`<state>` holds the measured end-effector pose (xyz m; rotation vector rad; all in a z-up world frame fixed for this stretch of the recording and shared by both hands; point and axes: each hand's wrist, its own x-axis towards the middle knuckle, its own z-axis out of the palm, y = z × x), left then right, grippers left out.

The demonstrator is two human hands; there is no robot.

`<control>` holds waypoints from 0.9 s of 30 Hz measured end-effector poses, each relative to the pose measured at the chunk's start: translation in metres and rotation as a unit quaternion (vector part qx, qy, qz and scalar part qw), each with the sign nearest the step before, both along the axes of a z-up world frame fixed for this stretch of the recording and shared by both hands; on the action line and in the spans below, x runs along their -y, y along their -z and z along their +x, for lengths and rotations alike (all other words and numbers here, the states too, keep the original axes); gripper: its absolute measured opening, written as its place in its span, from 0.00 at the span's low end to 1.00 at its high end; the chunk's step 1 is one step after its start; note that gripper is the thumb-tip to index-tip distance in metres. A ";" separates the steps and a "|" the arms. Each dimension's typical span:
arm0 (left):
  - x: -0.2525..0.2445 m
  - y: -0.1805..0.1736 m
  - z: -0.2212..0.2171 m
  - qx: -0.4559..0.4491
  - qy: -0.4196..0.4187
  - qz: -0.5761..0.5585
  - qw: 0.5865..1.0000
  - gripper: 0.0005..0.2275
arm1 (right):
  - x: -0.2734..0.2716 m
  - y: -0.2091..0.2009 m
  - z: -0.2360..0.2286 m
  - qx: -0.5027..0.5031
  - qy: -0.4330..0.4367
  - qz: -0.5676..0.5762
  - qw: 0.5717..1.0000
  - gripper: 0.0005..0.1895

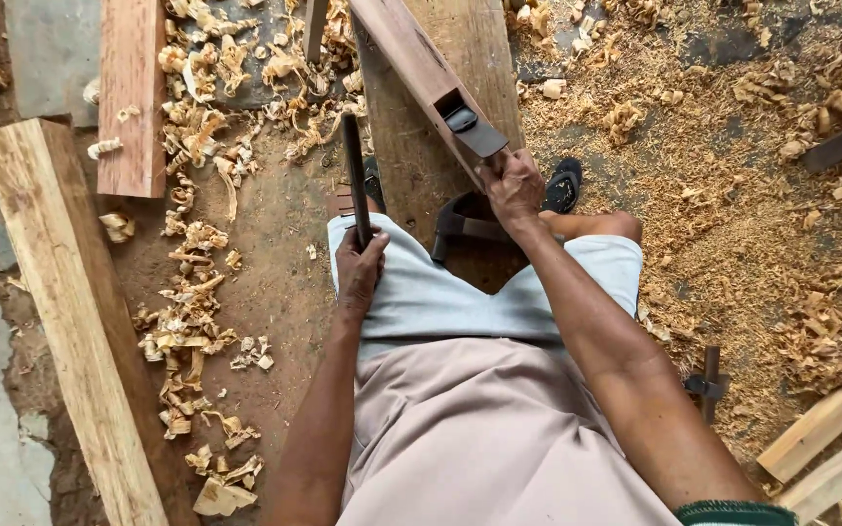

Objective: The recorder is adjusting and assembling wooden hand planes using a hammer to set the blades.

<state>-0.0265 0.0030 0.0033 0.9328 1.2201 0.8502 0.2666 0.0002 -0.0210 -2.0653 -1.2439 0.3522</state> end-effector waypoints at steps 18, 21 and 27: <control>-0.018 0.005 -0.001 0.023 0.023 -0.004 0.999 0.10 | -0.024 0.031 0.021 -0.053 0.033 -0.167 0.984 0.29; -0.019 0.004 -0.003 0.016 0.022 0.004 1.000 0.10 | -0.010 0.051 0.026 -0.036 0.017 -0.104 0.994 0.21; -0.007 0.006 -0.011 0.027 0.010 -0.005 1.000 0.10 | -0.013 0.045 0.014 0.095 0.023 0.077 0.992 0.28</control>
